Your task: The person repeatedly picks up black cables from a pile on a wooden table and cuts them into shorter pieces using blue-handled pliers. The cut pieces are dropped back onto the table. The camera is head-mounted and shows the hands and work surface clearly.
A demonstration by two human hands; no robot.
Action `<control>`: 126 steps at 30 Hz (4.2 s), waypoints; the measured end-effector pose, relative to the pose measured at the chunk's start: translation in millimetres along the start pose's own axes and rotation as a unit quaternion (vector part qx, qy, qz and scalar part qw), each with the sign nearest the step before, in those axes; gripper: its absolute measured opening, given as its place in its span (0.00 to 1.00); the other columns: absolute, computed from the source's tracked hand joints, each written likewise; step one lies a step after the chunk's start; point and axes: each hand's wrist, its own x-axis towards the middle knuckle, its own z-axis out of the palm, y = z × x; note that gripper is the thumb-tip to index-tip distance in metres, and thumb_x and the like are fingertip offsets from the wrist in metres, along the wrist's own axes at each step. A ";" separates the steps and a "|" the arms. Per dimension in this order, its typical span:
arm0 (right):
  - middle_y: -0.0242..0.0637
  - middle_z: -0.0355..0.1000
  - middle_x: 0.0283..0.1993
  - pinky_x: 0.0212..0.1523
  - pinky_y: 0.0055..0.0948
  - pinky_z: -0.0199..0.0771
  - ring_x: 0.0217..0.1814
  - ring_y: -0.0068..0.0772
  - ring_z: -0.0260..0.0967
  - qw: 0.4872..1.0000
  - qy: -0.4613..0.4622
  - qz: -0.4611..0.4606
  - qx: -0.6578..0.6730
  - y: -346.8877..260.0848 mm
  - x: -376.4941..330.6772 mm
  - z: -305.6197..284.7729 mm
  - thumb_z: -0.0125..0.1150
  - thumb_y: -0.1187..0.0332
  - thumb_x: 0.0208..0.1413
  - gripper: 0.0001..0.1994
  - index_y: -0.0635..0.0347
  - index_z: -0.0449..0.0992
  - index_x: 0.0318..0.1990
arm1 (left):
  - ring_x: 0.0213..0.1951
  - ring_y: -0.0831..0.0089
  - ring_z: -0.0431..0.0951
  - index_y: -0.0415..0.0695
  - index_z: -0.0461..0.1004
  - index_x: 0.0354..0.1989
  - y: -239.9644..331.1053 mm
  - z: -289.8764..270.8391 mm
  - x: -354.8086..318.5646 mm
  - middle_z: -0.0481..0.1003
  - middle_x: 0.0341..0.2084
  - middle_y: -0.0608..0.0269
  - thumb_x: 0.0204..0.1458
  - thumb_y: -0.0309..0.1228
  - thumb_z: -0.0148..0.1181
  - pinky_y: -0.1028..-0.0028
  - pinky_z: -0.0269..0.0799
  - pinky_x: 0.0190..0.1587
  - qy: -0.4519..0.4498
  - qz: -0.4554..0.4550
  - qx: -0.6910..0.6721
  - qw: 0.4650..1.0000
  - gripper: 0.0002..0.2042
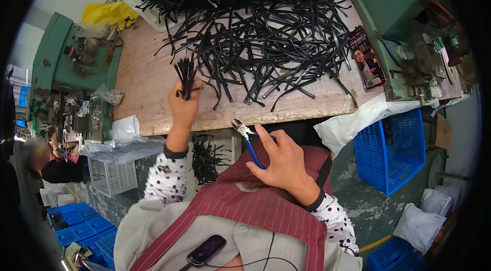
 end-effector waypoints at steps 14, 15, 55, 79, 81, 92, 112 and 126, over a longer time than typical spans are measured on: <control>0.41 0.68 0.38 0.34 0.34 0.71 0.34 0.39 0.67 0.998 -0.021 -0.039 0.054 -21.3 13.3 -5.8 0.79 0.57 0.34 0.46 0.60 0.67 0.66 | 0.19 0.83 0.59 0.47 0.65 0.35 52.6 1.9 -38.9 0.64 0.21 0.70 0.66 0.55 0.44 0.77 0.63 0.29 -0.158 -0.188 -0.628 0.739 0.22; 0.41 0.68 0.38 0.35 0.34 0.71 0.34 0.39 0.67 0.997 -0.025 -0.038 0.055 -21.5 12.7 -5.8 0.79 0.57 0.34 0.46 0.60 0.67 0.66 | 0.20 0.83 0.59 0.47 0.65 0.35 53.1 2.7 -40.5 0.64 0.21 0.69 0.66 0.55 0.44 0.78 0.62 0.29 -0.162 -0.180 -0.622 0.745 0.22; 0.42 0.68 0.40 0.34 0.35 0.73 0.36 0.42 0.70 0.997 0.071 0.013 -0.017 -0.7 0.1 -5.6 0.79 0.60 0.33 0.46 0.58 0.67 0.66 | 0.39 0.56 0.78 0.49 0.79 0.41 17.5 57.3 40.1 0.75 0.49 0.62 0.36 0.16 0.62 0.63 0.73 0.37 -0.192 0.253 0.276 0.907 0.20; 0.41 0.67 0.39 0.35 0.36 0.74 0.33 0.40 0.70 0.997 -0.023 0.011 0.073 -17.2 10.2 -6.8 0.78 0.57 0.37 0.45 0.59 0.67 0.67 | 0.22 0.78 0.62 0.47 0.68 0.38 75.3 34.0 -30.3 0.66 0.20 0.69 0.66 0.44 0.53 0.72 0.63 0.34 -0.033 -0.080 -0.438 0.895 0.13; 0.40 0.67 0.37 0.33 0.34 0.71 0.32 0.38 0.68 0.997 -0.019 0.003 0.068 -16.0 7.0 -4.1 0.79 0.59 0.37 0.46 0.61 0.65 0.68 | 0.22 0.79 0.61 0.48 0.68 0.37 74.2 30.4 -27.9 0.67 0.20 0.69 0.66 0.46 0.52 0.73 0.63 0.33 -0.058 -0.146 -0.459 0.874 0.14; 0.42 0.68 0.40 0.34 0.36 0.74 0.35 0.41 0.71 0.998 -0.016 -0.059 -0.015 -18.6 12.0 -21.8 0.77 0.62 0.35 0.44 0.54 0.68 0.66 | 0.18 0.81 0.57 0.49 0.69 0.34 54.6 19.0 -13.2 0.65 0.17 0.73 0.66 0.50 0.49 0.74 0.60 0.30 -0.252 -0.230 -0.602 0.722 0.17; 0.38 0.66 0.36 0.33 0.34 0.73 0.34 0.38 0.69 0.999 0.031 0.015 0.000 -3.5 0.0 4.2 0.79 0.59 0.33 0.46 0.54 0.68 0.67 | 0.40 0.42 0.81 0.35 0.78 0.36 18.9 42.1 50.2 0.80 0.33 0.39 0.47 0.44 0.70 0.56 0.78 0.43 -0.186 -0.150 0.417 0.877 0.21; 0.39 0.66 0.36 0.33 0.35 0.72 0.34 0.39 0.68 0.999 0.031 0.019 0.007 3.7 -0.9 -2.4 0.78 0.59 0.34 0.45 0.55 0.68 0.66 | 0.26 0.72 0.70 0.39 0.78 0.44 28.0 -92.1 0.6 0.72 0.22 0.63 0.44 0.34 0.74 0.71 0.68 0.31 -0.229 -0.176 0.238 0.927 0.20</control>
